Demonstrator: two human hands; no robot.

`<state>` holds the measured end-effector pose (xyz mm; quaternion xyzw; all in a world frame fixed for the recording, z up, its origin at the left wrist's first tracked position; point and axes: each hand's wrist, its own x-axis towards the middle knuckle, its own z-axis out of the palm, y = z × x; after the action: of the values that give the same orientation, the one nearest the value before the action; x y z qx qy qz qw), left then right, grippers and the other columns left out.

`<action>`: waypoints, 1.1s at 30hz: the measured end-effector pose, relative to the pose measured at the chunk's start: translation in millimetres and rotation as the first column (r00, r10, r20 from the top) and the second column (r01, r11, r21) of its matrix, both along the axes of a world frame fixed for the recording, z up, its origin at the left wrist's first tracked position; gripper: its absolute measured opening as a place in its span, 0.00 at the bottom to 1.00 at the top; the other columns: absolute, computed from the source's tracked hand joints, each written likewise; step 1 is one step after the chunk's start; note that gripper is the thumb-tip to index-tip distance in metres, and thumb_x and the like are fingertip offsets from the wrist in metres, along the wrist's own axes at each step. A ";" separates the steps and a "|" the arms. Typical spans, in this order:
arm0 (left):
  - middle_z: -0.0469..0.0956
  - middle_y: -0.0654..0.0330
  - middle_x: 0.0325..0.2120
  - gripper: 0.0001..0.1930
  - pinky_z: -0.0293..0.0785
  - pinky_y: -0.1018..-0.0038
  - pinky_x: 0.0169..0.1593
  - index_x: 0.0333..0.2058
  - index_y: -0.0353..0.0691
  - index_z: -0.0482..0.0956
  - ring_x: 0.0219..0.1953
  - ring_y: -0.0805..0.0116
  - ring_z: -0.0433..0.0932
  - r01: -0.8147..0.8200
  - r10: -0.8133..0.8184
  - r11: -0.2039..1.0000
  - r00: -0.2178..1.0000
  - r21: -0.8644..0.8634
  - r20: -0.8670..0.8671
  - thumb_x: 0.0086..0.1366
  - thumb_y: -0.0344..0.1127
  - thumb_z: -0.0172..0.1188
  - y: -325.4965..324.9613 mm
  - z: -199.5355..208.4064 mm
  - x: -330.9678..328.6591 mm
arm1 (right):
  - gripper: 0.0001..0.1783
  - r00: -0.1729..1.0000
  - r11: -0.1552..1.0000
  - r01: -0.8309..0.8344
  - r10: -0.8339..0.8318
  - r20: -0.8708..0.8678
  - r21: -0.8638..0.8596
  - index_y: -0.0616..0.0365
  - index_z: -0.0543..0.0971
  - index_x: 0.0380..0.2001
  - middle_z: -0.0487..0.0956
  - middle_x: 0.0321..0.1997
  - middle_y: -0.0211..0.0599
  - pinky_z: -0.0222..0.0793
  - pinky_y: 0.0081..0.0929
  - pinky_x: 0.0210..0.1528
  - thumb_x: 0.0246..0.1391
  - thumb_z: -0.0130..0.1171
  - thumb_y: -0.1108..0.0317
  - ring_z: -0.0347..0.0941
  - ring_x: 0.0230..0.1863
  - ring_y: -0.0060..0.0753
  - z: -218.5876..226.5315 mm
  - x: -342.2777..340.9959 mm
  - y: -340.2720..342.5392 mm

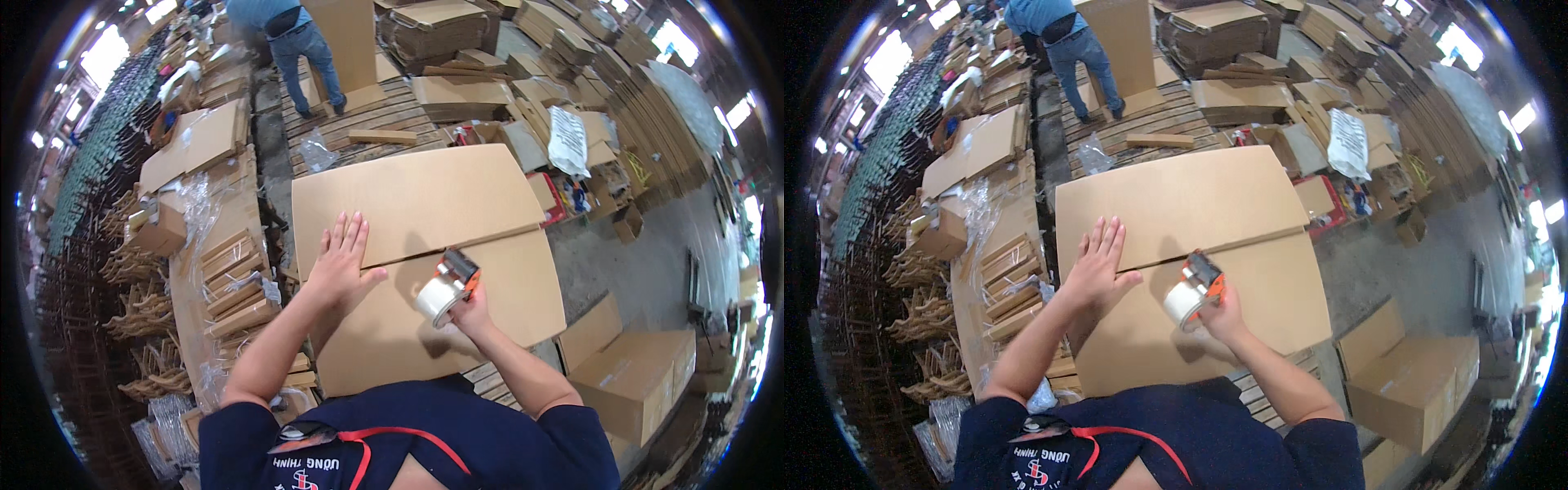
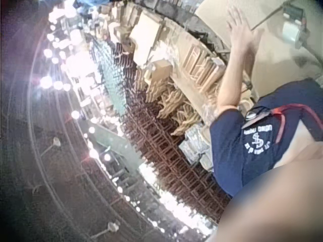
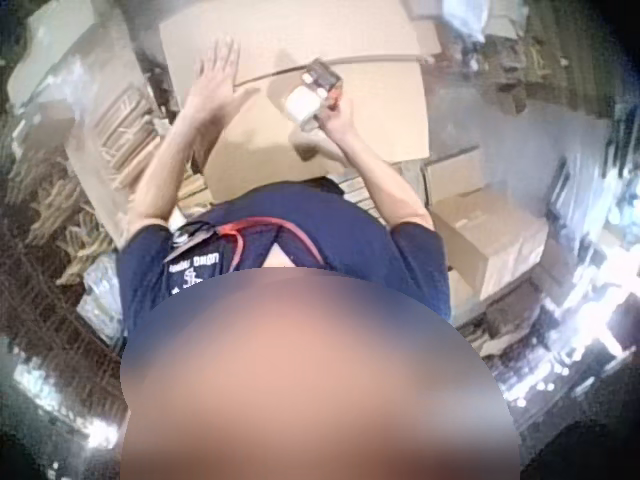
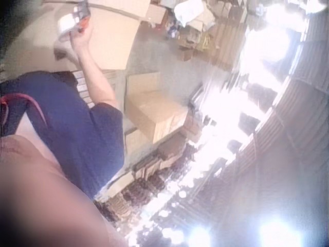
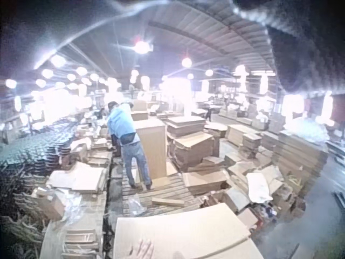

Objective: The person seals a cardboard box on a conveyor using a handheld tape dispenser, then moves to a nearby table to tape bubble wrap and cardboard pieces. The person repeatedly applies tape to the box and other items, then places the sealed box aside.

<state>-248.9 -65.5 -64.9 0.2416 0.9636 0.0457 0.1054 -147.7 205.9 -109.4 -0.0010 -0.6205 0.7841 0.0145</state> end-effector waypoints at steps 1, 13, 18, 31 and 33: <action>0.41 0.48 0.78 0.48 0.36 0.48 0.78 0.76 0.36 0.46 0.80 0.49 0.34 -0.050 0.051 0.999 0.997 0.019 -0.051 0.72 0.68 0.44 4.0 -6.8 5.1 | 0.30 0.997 0.997 -0.080 0.080 -0.019 -0.002 0.64 0.72 0.63 0.78 0.59 0.36 0.68 0.31 0.66 0.55 0.55 0.84 0.73 0.61 0.29 11.5 -8.4 -0.5; 0.46 0.51 0.78 0.44 0.42 0.49 0.77 0.76 0.47 0.51 0.79 0.49 0.41 -0.117 0.115 0.993 0.980 -0.007 -0.162 0.72 0.67 0.48 28.7 -20.4 18.1 | 0.15 0.912 0.875 0.411 -0.389 -0.132 0.255 0.60 0.72 0.48 0.82 0.41 0.52 0.74 0.45 0.49 0.56 0.53 0.78 0.81 0.44 0.56 14.6 -203.4 33.0; 0.54 0.48 0.75 0.42 0.49 0.48 0.74 0.74 0.44 0.56 0.77 0.46 0.50 -0.262 0.267 0.964 0.937 0.053 -0.225 0.71 0.65 0.50 27.5 -24.4 -63.3 | 0.17 0.939 0.890 0.289 -0.190 -0.288 0.354 0.60 0.71 0.47 0.82 0.40 0.54 0.74 0.43 0.49 0.52 0.54 0.81 0.81 0.44 0.57 17.1 -197.4 14.1; 0.82 0.53 0.51 0.29 0.62 0.54 0.64 0.44 0.40 0.84 0.59 0.53 0.75 -0.438 0.495 0.848 0.855 0.298 -0.154 0.72 0.61 0.47 82.4 -48.9 -153.2 | 0.13 0.999 0.932 0.031 -0.016 -0.045 0.361 0.55 0.76 0.52 0.81 0.38 0.29 0.74 0.32 0.46 0.66 0.54 0.73 0.77 0.40 0.26 27.4 -275.8 75.2; 0.83 0.54 0.49 0.29 0.63 0.54 0.63 0.43 0.39 0.84 0.57 0.53 0.75 -0.422 0.468 0.861 0.876 0.284 -0.116 0.72 0.62 0.47 86.7 -44.9 -157.5 | 0.18 0.970 0.798 -0.207 0.094 0.223 0.566 0.56 0.76 0.56 0.83 0.41 0.31 0.73 0.30 0.52 0.64 0.54 0.69 0.78 0.44 0.28 22.5 -297.9 110.0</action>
<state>-406.4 21.2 -109.8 0.0260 0.9851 0.1680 -0.0273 -445.6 315.9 -86.9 -0.0191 -0.8281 0.5502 -0.1056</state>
